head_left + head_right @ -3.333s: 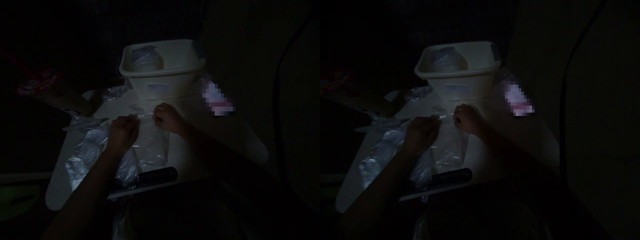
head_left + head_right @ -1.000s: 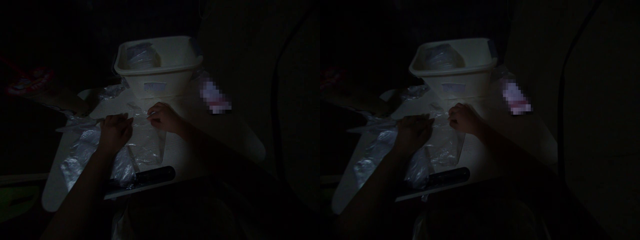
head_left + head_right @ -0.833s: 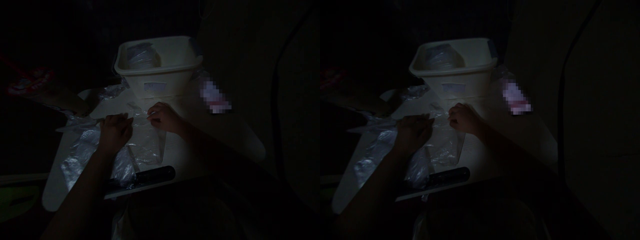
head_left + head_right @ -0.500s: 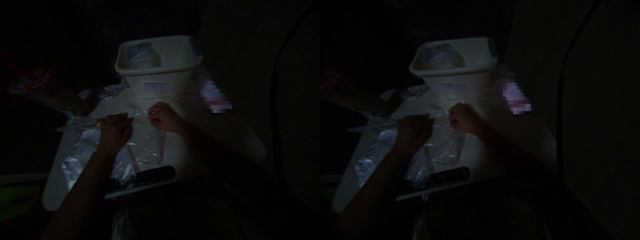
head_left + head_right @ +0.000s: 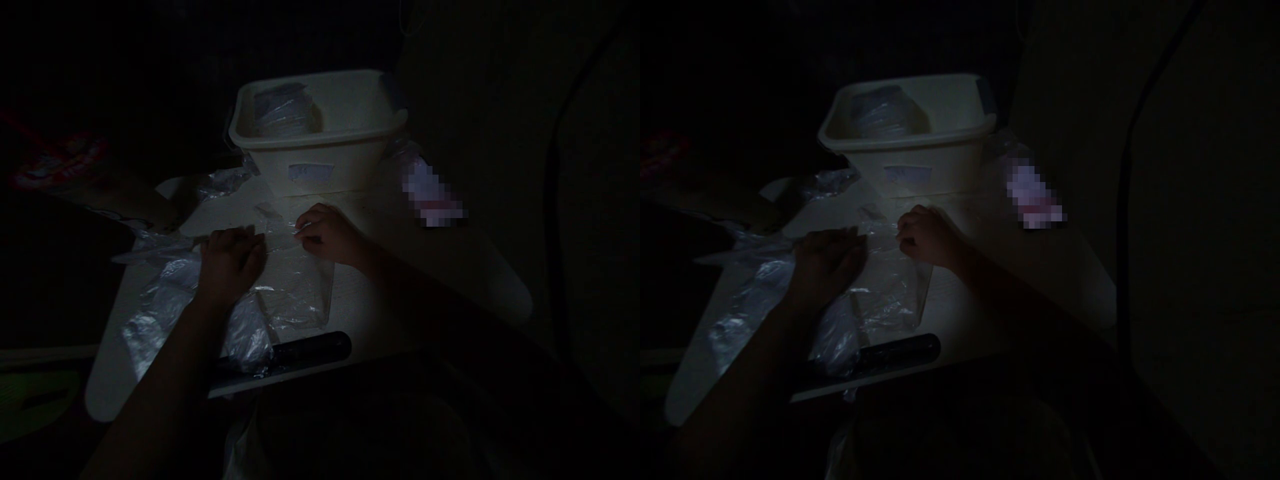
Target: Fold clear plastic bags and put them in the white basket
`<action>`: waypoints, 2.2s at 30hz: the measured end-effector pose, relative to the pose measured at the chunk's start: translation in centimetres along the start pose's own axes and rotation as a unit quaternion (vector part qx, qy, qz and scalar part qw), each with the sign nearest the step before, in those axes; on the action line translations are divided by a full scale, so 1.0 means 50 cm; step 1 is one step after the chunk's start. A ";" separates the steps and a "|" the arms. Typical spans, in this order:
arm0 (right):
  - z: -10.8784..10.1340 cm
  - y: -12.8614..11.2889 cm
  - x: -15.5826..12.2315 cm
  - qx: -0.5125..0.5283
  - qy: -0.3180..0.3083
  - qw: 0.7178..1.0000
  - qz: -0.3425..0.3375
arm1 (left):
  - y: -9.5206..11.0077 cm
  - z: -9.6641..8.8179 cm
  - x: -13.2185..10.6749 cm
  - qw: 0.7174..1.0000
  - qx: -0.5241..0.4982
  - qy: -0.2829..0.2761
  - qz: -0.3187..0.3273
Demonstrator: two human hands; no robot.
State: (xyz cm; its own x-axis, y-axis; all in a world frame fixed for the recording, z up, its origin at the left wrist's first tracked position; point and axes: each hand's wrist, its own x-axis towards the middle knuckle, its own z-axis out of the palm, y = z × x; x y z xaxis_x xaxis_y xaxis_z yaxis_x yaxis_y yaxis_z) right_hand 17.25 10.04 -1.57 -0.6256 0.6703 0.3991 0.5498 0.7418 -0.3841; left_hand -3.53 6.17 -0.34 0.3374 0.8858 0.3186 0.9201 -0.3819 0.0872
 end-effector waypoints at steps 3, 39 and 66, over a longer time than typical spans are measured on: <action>-0.003 -0.001 0.000 0.001 -0.004 1.000 -0.002 | -0.005 0.003 0.003 0.999 -0.040 0.032 -0.003; -0.002 0.009 -0.006 0.042 0.094 0.994 0.020 | -0.009 0.003 0.000 0.992 -0.101 0.077 -0.019; -0.039 -0.065 -0.093 -0.070 0.025 0.996 0.039 | 0.006 -0.002 -0.004 0.993 -0.094 0.017 0.075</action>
State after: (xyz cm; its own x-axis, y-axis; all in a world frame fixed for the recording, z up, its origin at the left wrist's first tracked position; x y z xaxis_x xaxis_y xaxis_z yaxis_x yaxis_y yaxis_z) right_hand 19.45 4.54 -0.55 -0.5523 0.7234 0.4143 0.6693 0.6810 -0.2971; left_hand -3.35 5.84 -0.29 0.4589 0.8066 0.3725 0.8052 -0.5548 0.2094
